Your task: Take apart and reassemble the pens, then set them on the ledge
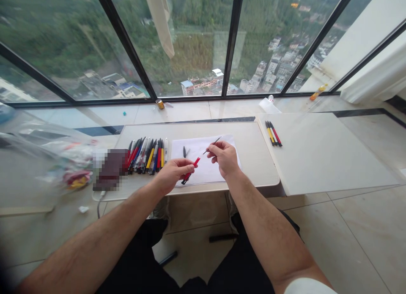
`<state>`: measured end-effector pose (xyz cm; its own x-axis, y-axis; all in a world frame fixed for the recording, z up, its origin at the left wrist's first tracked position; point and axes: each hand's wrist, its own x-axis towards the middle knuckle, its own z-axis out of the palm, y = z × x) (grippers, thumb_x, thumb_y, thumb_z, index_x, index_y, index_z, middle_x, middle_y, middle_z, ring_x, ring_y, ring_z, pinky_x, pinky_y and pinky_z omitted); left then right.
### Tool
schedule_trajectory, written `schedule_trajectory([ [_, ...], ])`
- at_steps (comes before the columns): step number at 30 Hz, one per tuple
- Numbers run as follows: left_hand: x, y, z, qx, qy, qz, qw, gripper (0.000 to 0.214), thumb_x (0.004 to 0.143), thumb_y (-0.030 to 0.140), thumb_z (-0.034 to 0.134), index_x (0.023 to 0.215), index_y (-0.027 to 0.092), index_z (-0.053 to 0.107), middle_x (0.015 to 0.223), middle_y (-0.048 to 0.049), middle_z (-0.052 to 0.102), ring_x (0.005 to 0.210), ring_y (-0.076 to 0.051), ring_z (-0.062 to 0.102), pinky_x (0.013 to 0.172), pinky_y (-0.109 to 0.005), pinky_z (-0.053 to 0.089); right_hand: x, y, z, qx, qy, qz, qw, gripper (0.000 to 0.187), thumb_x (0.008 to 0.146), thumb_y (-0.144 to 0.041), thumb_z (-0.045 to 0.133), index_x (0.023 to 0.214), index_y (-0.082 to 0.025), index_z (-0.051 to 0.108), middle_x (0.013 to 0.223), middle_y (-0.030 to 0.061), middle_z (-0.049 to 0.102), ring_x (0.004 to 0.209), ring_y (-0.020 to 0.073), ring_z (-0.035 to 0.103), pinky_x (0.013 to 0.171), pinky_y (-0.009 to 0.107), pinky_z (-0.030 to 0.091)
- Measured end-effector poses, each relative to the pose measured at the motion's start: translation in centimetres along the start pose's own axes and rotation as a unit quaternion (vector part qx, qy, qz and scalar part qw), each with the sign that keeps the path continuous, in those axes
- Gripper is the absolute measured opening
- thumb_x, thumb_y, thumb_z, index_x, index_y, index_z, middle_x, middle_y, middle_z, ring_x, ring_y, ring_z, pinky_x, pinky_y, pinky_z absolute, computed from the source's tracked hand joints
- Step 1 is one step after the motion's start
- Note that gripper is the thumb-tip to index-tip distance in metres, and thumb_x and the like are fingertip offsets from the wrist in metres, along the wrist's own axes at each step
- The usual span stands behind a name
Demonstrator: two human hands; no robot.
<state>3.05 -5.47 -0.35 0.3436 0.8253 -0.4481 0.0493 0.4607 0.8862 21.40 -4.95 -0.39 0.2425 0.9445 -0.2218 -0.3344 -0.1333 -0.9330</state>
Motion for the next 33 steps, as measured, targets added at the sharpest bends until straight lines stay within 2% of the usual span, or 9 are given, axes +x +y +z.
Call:
schedule_trajectory([
  [4, -0.07, -0.07, -0.19, 0.001, -0.004, 0.000, 1.000, 0.030, 0.060, 0.035, 0.079, 0.077, 0.012, 0.069, 0.063, -0.0007, 0.059, 0.053, -0.008, 0.047, 0.054, -0.024, 0.035, 0.18, -0.09, 0.09, -0.005, 0.019, 0.000, 1.000, 0.021, 0.061, -0.026, 0.077, 0.073, -0.016, 0.061, 0.068, 0.0025, 0.068, 0.053, 0.0102, 0.057, 0.040, 0.020, 0.036],
  [9, -0.05, -0.30, -0.32, 0.004, -0.006, 0.001, 1.000, 0.030, 0.060, 0.035, 0.079, 0.077, 0.012, 0.069, 0.063, -0.0006, 0.059, 0.052, -0.008, 0.047, 0.053, -0.024, 0.035, -0.03, -0.26, 0.37, -0.017, 0.005, 0.013, 1.000, 0.022, 0.061, -0.026, 0.076, 0.071, -0.016, 0.060, 0.066, 0.0026, 0.067, 0.050, 0.0098, 0.055, 0.039, 0.020, 0.033],
  [15, 0.03, -0.27, -0.36, 0.011, -0.006, 0.010, 1.000, 0.028, 0.063, 0.033, 0.077, 0.078, 0.012, 0.069, 0.063, -0.0007, 0.059, 0.053, -0.008, 0.048, 0.054, -0.024, 0.036, 0.00, -0.02, 0.25, -0.027, 0.001, -0.001, 1.000, 0.020, 0.062, -0.025, 0.076, 0.071, -0.016, 0.061, 0.065, 0.0030, 0.067, 0.049, 0.0092, 0.053, 0.039, 0.020, 0.033],
  [20, -0.11, -0.12, -0.24, 0.018, -0.010, 0.017, 1.000, 0.028, 0.063, 0.034, 0.077, 0.078, 0.012, 0.069, 0.063, -0.0007, 0.058, 0.053, -0.009, 0.047, 0.053, -0.025, 0.035, -0.32, 0.12, 0.43, -0.056, -0.065, 0.036, 0.996, 0.017, 0.062, -0.026, 0.076, 0.066, -0.015, 0.063, 0.064, 0.0033, 0.067, 0.049, 0.0089, 0.052, 0.039, 0.019, 0.029],
  [26, -0.26, 0.01, -0.23, 0.007, -0.002, 0.017, 1.000, 0.028, 0.061, 0.034, 0.078, 0.075, 0.013, 0.069, 0.062, -0.0004, 0.059, 0.053, -0.009, 0.047, 0.053, -0.025, 0.034, -0.74, 0.42, 0.76, -0.099, -0.117, 0.072, 0.986, 0.017, 0.063, -0.029, 0.076, 0.062, -0.015, 0.067, 0.052, 0.0004, 0.058, 0.050, 0.0094, 0.050, 0.040, 0.020, 0.027],
  [29, -0.28, -0.04, -0.30, 0.011, -0.001, 0.018, 1.000, 0.027, 0.061, 0.034, 0.078, 0.076, 0.013, 0.069, 0.062, -0.0003, 0.059, 0.053, -0.009, 0.046, 0.053, -0.025, 0.034, -0.69, 0.51, 0.66, -0.114, -0.130, 0.071, 0.982, 0.019, 0.064, -0.032, 0.076, 0.066, -0.015, 0.070, 0.059, 0.0021, 0.062, 0.053, 0.0099, 0.051, 0.040, 0.020, 0.027],
  [33, -0.22, -0.15, -0.36, 0.013, -0.001, 0.021, 1.000, 0.026, 0.062, 0.034, 0.077, 0.075, 0.014, 0.069, 0.062, -0.0004, 0.059, 0.053, -0.009, 0.046, 0.052, -0.025, 0.033, -0.44, 0.56, 0.52, -0.079, -0.101, 0.066, 0.990, 0.025, 0.061, -0.036, 0.080, 0.072, -0.016, 0.069, 0.076, 0.0038, 0.068, 0.055, 0.0088, 0.052, 0.040, 0.019, 0.026],
])
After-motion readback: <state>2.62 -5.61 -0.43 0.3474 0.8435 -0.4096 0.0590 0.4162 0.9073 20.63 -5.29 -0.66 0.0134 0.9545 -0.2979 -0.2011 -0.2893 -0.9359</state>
